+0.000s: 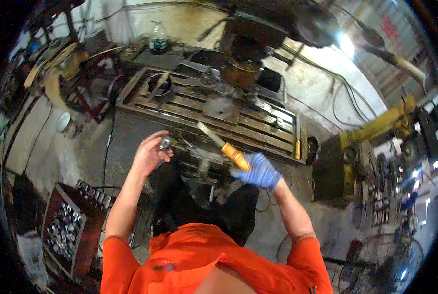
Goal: The person operates a milling machine by placing metal components on the worktable and using a handheld air nozzle to clear debris from the parts. The person repeats this process for several small metal items taken from a container.
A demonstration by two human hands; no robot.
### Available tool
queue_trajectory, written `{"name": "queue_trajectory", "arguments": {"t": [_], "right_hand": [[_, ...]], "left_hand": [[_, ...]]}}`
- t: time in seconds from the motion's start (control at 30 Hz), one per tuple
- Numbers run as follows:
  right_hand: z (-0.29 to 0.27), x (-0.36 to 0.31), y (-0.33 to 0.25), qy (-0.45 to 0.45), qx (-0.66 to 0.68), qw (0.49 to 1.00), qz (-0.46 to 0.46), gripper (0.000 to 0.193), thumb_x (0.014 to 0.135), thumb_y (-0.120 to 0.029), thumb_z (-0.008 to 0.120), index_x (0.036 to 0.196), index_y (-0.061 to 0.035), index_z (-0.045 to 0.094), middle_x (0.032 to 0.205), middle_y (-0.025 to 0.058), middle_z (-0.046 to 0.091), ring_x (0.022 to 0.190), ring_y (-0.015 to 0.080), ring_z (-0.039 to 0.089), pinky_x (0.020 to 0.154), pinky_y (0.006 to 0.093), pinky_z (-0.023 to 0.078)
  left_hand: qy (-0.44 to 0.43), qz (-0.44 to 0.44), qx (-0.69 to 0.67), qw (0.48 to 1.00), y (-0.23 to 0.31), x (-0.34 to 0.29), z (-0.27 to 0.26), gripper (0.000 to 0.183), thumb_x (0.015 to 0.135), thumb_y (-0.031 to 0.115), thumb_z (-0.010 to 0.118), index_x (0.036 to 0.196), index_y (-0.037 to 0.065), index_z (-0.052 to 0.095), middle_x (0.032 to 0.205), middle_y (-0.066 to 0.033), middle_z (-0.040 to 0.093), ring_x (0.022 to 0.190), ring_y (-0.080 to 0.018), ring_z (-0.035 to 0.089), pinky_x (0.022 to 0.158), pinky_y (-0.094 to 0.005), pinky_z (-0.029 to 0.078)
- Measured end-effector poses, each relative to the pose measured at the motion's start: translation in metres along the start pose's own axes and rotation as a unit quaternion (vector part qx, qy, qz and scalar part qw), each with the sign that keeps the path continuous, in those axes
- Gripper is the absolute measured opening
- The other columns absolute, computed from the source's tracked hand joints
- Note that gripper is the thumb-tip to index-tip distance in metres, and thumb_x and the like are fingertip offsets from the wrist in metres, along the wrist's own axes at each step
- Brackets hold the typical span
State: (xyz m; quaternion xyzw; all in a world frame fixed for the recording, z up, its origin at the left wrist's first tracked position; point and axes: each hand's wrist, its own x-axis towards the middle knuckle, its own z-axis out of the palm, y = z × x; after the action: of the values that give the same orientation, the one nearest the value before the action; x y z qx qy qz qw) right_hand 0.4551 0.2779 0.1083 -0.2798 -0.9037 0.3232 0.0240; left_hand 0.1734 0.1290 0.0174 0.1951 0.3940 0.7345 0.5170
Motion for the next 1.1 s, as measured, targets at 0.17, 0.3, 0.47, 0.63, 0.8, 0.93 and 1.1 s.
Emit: {"name": "queue_trajectory", "arguments": {"t": [0.17, 0.3, 0.47, 0.63, 0.8, 0.93, 1.1], "right_hand": [[-0.024, 0.018, 0.083, 0.089, 0.186, 0.975, 0.086, 0.030, 0.072, -0.029, 0.070, 0.090, -0.0060, 0.066, 0.068, 0.0013, 0.062, 0.063, 0.0057, 0.053, 0.056, 0.0258, 0.044], [0.005, 0.031, 0.112, 0.106, 0.188, 0.970, 0.108, 0.034, 0.069, -0.026, 0.074, 0.091, -0.0021, 0.066, 0.075, 0.0042, 0.066, 0.064, 0.0074, 0.056, 0.060, 0.0263, 0.046], [0.074, 0.042, 0.195, 0.222, 0.094, 0.960, 0.146, 0.032, 0.068, -0.027, 0.072, 0.089, -0.0041, 0.067, 0.078, 0.0079, 0.067, 0.068, 0.0136, 0.063, 0.062, 0.0276, 0.047], [0.057, 0.022, 0.141, 0.147, -0.101, 0.955, 0.238, 0.047, 0.067, -0.050, 0.061, 0.089, -0.0092, 0.067, 0.083, 0.0150, 0.064, 0.080, 0.0311, 0.061, 0.072, 0.0351, 0.047], [0.048, -0.013, 0.154, 0.185, 0.013, 0.962, 0.202, 0.045, 0.070, -0.042, 0.065, 0.095, -0.0045, 0.065, 0.089, 0.0150, 0.065, 0.084, 0.0266, 0.063, 0.075, 0.0324, 0.047], [0.043, -0.044, 0.169, 0.230, 0.039, 0.953, 0.194, 0.038, 0.070, -0.029, 0.070, 0.092, 0.0021, 0.064, 0.083, 0.0167, 0.065, 0.074, 0.0196, 0.064, 0.068, 0.0293, 0.048], [0.031, -0.080, 0.170, 0.240, 0.065, 0.941, 0.228, 0.034, 0.072, -0.029, 0.068, 0.090, -0.0002, 0.065, 0.084, 0.0157, 0.065, 0.079, 0.0242, 0.064, 0.072, 0.0318, 0.048]], "left_hand": [[-0.020, -0.015, 0.055, 0.998, 0.003, 0.030, 0.023, 0.035, 0.087, 0.025, 0.050, 0.102, -0.006, 0.050, 0.073, -0.0155, 0.059, 0.065, -0.0264, 0.061, 0.056, -0.0340, 0.052], [-0.027, -0.010, 0.095, 0.995, -0.001, 0.054, 0.046, 0.033, 0.085, 0.027, 0.055, 0.091, -0.006, 0.051, 0.074, -0.0157, 0.059, 0.066, -0.0263, 0.062, 0.056, -0.0333, 0.052], [-0.085, -0.021, 0.134, 0.987, -0.008, 0.083, 0.081, 0.021, 0.081, 0.010, 0.057, 0.088, -0.007, 0.048, 0.077, -0.0135, 0.056, 0.069, -0.0252, 0.062, 0.059, -0.0342, 0.055], [-0.106, 0.053, 0.388, 0.914, -0.010, 0.124, 0.106, 0.017, 0.074, 0.009, 0.058, 0.082, -0.003, 0.050, 0.071, -0.0097, 0.055, 0.068, -0.0206, 0.061, 0.061, -0.0336, 0.050], [-0.123, 0.273, 0.678, 0.671, -0.035, 0.181, 0.111, 0.021, 0.071, 0.008, 0.058, 0.091, 0.003, 0.054, 0.084, -0.0153, 0.060, 0.081, -0.0333, 0.058, 0.074, -0.0432, 0.045], [-0.092, 0.360, 0.724, 0.581, -0.054, 0.202, 0.106, 0.016, 0.074, 0.011, 0.059, 0.090, 0.007, 0.057, 0.088, -0.0136, 0.061, 0.085, -0.0309, 0.058, 0.084, -0.0464, 0.040], [-0.064, 0.324, 0.763, 0.556, -0.046, 0.202, 0.120, 0.016, 0.074, 0.013, 0.061, 0.089, 0.010, 0.058, 0.084, -0.0128, 0.060, 0.080, -0.0295, 0.059, 0.080, -0.0431, 0.042]]}}
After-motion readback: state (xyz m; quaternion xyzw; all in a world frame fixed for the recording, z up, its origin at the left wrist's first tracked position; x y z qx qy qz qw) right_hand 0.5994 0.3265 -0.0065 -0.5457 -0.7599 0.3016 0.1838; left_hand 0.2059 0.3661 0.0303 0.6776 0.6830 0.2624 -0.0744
